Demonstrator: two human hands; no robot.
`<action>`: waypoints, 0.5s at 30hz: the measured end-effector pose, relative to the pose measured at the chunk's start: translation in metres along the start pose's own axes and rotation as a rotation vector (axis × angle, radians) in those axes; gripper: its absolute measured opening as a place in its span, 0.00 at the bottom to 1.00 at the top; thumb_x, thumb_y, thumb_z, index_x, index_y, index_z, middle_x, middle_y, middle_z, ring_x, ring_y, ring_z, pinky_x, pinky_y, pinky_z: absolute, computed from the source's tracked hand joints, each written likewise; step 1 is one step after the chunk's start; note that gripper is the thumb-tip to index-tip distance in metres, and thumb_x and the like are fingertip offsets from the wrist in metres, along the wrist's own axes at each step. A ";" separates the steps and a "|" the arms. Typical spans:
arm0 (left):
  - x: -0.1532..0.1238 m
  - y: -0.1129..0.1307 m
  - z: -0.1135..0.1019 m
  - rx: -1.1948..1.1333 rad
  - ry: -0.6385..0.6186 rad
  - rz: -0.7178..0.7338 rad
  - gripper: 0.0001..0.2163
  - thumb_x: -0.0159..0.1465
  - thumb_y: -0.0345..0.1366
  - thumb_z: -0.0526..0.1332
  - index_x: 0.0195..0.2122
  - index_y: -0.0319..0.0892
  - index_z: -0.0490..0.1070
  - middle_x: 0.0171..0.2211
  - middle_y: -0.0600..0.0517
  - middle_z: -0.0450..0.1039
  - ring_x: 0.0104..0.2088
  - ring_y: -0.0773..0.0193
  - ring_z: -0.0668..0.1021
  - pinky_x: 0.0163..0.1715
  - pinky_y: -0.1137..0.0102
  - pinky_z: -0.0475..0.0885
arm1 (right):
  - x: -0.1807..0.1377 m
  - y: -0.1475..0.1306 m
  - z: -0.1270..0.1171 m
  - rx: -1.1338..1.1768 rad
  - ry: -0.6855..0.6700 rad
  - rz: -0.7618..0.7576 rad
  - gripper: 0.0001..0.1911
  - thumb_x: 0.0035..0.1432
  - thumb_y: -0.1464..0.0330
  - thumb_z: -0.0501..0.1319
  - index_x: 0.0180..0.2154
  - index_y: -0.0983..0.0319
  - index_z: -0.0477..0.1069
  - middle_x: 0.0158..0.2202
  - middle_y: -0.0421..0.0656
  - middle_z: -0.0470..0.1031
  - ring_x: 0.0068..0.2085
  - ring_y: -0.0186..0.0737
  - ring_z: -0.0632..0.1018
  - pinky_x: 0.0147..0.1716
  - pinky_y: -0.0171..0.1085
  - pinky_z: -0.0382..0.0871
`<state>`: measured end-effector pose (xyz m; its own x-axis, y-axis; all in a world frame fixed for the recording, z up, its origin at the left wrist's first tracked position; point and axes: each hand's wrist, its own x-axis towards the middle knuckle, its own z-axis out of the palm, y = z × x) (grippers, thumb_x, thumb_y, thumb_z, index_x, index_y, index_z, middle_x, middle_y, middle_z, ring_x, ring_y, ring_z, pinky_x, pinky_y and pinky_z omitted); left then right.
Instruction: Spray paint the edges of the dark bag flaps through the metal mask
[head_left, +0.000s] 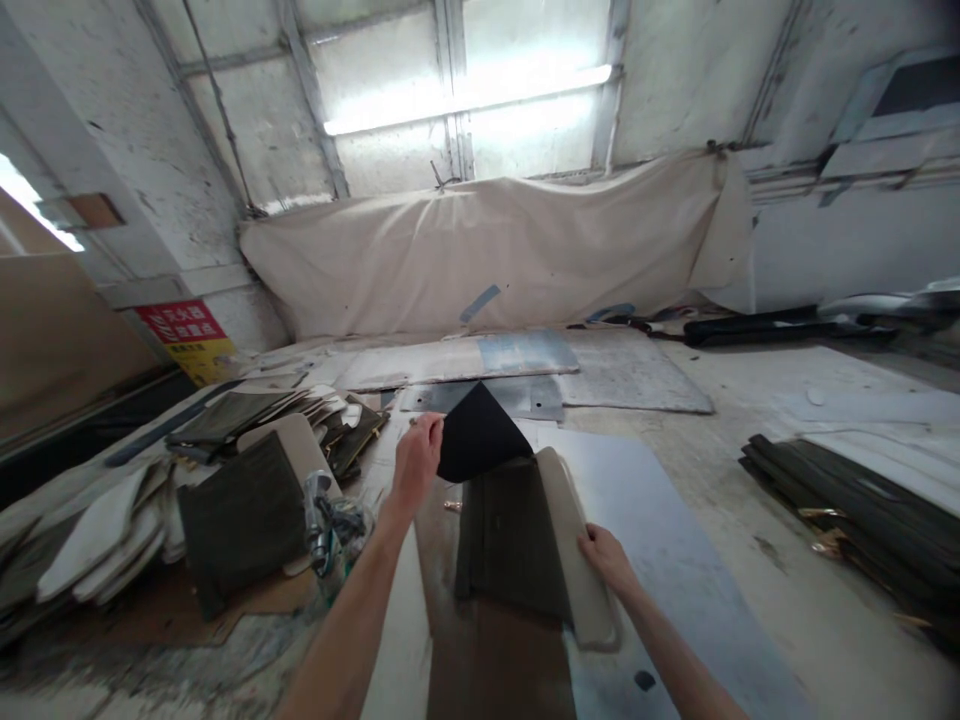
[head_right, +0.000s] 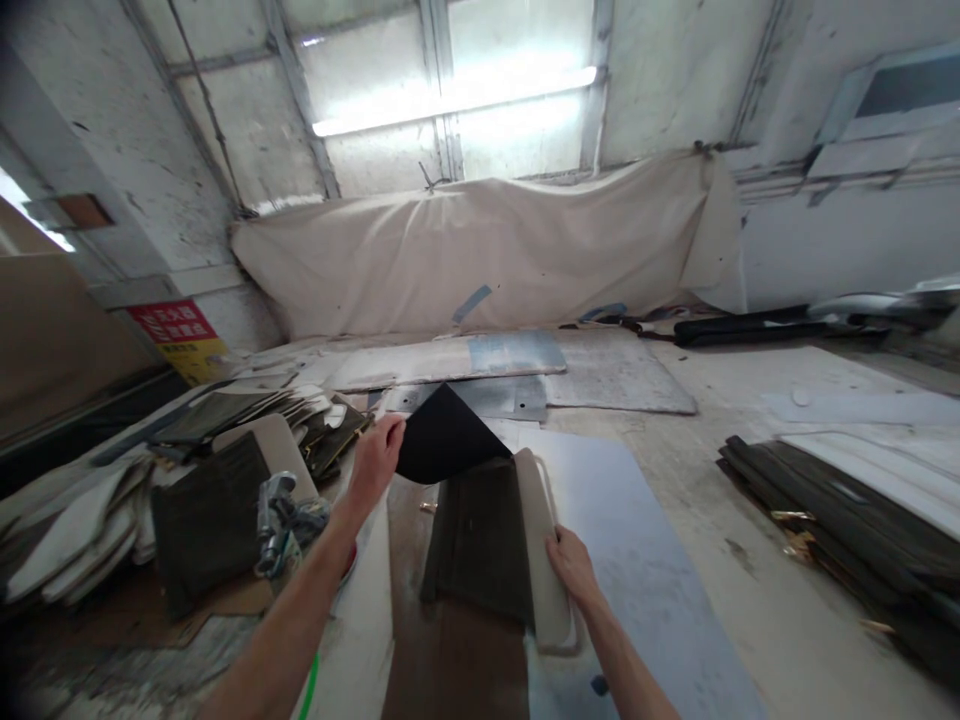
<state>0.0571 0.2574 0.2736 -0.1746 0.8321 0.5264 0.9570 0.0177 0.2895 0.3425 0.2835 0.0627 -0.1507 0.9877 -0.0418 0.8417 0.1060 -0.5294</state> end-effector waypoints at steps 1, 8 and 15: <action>-0.026 0.002 0.003 -0.023 -0.010 0.056 0.11 0.63 0.35 0.46 0.37 0.42 0.67 0.33 0.50 0.75 0.34 0.67 0.76 0.36 0.72 0.69 | 0.000 0.005 0.000 0.029 -0.011 -0.008 0.11 0.60 0.64 0.54 0.30 0.65 0.68 0.28 0.37 0.72 0.31 0.33 0.74 0.33 0.37 0.68; -0.208 -0.008 0.075 -0.272 -0.062 0.614 0.09 0.61 0.27 0.47 0.35 0.41 0.66 0.31 0.55 0.74 0.35 0.72 0.74 0.35 0.78 0.69 | 0.004 0.005 -0.001 0.107 -0.026 -0.068 0.09 0.60 0.67 0.53 0.34 0.65 0.69 0.32 0.39 0.74 0.35 0.35 0.75 0.37 0.39 0.67; -0.231 -0.022 0.109 -0.238 -0.110 0.696 0.07 0.62 0.29 0.47 0.33 0.40 0.63 0.30 0.55 0.72 0.36 0.70 0.73 0.37 0.74 0.67 | -0.003 -0.034 0.010 -0.044 0.005 -0.129 0.16 0.59 0.72 0.45 0.43 0.66 0.68 0.38 0.48 0.74 0.40 0.39 0.74 0.42 0.36 0.63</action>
<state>0.1015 0.1254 0.0582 0.4895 0.6581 0.5721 0.7598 -0.6438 0.0904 0.3092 0.2755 0.0726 -0.2566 0.9661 0.0289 0.8375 0.2372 -0.4922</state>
